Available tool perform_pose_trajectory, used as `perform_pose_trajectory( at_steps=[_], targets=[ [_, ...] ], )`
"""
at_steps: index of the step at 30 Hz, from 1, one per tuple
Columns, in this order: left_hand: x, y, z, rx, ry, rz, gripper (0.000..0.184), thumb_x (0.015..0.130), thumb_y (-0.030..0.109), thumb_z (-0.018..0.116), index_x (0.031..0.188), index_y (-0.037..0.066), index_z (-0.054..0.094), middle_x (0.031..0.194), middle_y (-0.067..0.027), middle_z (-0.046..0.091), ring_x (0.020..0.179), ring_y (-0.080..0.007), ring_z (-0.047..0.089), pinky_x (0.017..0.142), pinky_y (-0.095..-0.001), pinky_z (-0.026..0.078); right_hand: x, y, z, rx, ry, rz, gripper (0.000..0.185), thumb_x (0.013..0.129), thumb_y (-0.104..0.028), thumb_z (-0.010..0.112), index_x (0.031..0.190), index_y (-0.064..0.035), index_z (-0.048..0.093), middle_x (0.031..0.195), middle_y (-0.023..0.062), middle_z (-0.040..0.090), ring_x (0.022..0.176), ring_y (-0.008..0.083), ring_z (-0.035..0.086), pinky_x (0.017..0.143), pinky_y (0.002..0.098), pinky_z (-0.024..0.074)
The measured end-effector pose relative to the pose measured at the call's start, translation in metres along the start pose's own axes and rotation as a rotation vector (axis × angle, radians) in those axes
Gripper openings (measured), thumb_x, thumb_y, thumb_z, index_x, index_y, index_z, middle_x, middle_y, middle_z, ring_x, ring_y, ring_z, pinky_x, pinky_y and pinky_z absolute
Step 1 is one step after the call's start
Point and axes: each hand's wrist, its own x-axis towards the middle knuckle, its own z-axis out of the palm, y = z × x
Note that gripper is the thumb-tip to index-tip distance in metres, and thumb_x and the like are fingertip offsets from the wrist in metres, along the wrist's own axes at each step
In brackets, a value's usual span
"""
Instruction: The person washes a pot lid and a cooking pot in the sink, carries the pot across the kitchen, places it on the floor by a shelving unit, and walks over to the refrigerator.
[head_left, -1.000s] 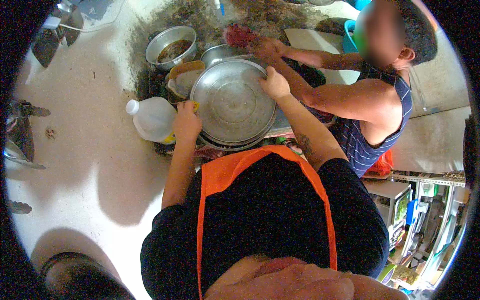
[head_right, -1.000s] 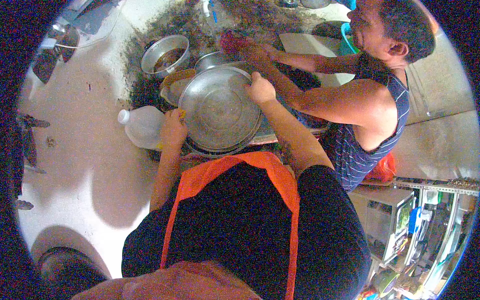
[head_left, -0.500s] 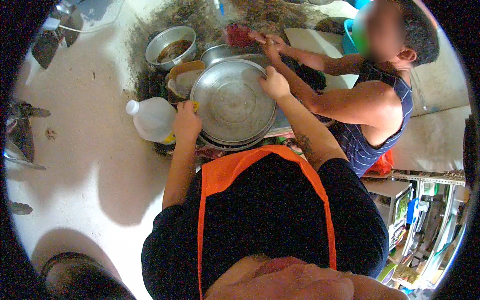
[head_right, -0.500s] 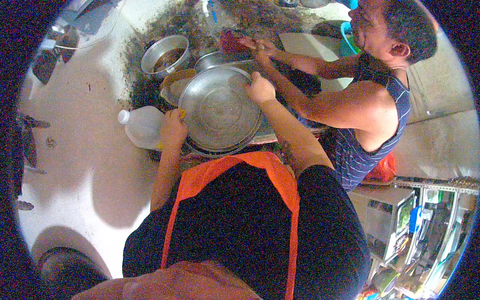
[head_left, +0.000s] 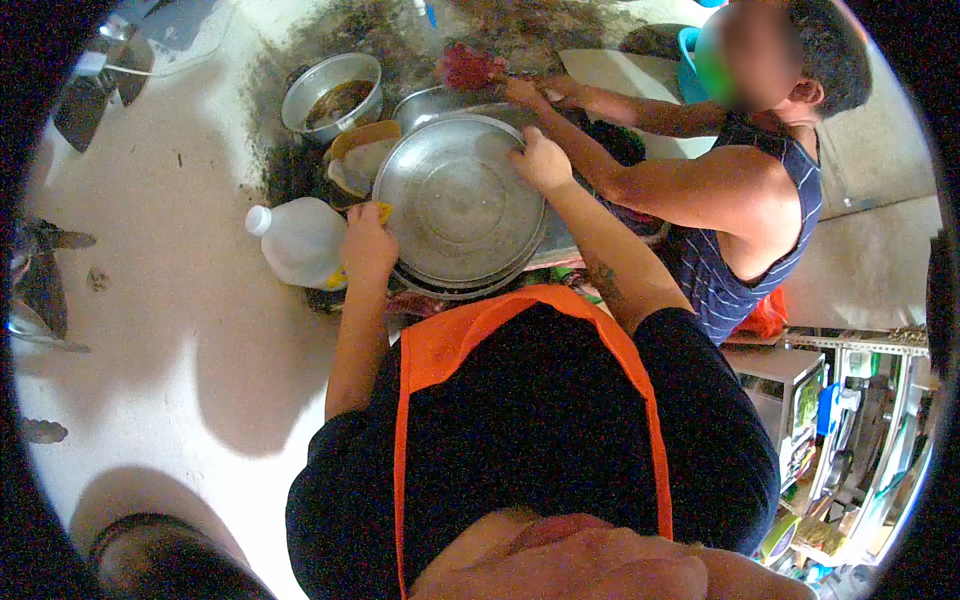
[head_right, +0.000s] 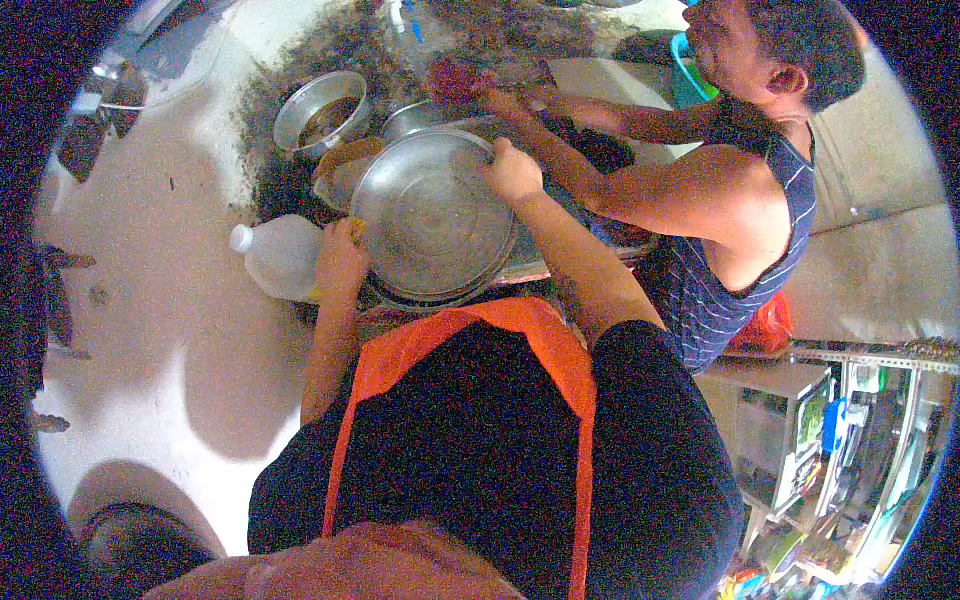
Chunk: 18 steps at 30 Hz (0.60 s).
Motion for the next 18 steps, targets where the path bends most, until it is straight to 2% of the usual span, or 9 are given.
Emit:
perform_pose_trajectory(
  at_steps=[18],
  targets=[
    [-0.005, 0.0, 0.005, -0.008, 0.038, 0.008, 0.028, 0.073, 0.013, 0.054, 0.099, 0.008, 0.046, 0.108, -0.015, 0.045, 0.09, -0.0359, 0.052, 0.071, -0.0441, 0.044, -0.005, -0.003, -0.01, 0.052, -0.019, 0.027, 0.039, 0.072, -0.032, 0.057, 0.097, -0.0034, 0.047, 0.086, 0.0225, 0.058, 0.084, 0.0381, 0.056, 0.073, 0.0457, 0.0438]
  ],
)
